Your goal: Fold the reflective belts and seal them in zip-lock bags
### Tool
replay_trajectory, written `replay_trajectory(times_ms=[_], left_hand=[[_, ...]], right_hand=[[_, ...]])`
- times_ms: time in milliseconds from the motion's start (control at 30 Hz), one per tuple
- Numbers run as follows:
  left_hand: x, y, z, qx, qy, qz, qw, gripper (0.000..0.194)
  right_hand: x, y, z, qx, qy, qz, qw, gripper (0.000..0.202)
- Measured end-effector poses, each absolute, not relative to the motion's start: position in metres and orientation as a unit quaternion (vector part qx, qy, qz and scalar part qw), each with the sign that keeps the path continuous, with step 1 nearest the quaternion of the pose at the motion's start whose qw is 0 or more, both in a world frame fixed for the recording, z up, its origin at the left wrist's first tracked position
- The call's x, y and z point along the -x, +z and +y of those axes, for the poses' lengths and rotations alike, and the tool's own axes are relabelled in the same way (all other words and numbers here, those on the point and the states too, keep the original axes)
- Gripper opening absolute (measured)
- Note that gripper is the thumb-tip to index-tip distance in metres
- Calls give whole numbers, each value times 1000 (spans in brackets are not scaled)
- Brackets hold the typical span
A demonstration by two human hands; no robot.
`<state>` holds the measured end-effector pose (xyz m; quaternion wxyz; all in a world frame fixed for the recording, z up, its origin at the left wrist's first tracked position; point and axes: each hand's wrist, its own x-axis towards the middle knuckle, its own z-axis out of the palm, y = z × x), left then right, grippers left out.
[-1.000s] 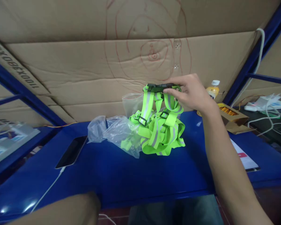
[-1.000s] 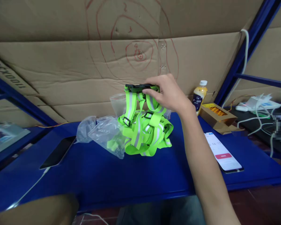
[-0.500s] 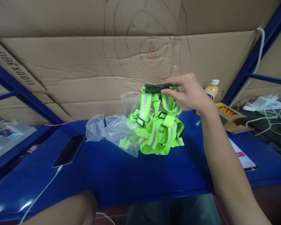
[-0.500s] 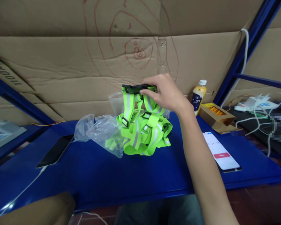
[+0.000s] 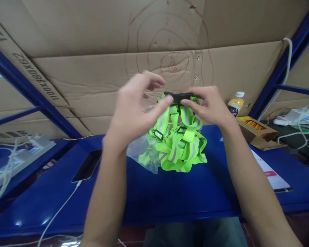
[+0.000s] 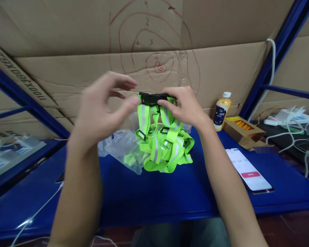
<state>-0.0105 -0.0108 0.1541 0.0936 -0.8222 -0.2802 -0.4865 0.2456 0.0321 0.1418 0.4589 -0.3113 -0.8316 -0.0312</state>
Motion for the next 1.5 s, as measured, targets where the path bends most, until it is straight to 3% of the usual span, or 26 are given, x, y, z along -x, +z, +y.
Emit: replay_trajectory(times_ms=[67,300,1133,1333,1500], left_hand=[[-2,146,4,835,-459,-282,110,48],[-22,132,20,830,-458,-292,127,30],[-16,124,28,859,-404,-291,123,13],[6,129,37,805,-493,-306,119,23],[15,120,72,725,-628,-284,-11,39]], right_hand=[[-245,142,33,304,-11,-819,486,27],[-243,139,40,274,38,-832,481,36],[-249,139,45,288,53,-867,403,16],[-273,136,56,267,159,-777,547,31],[-271,137,70,216,100,-669,704,30]])
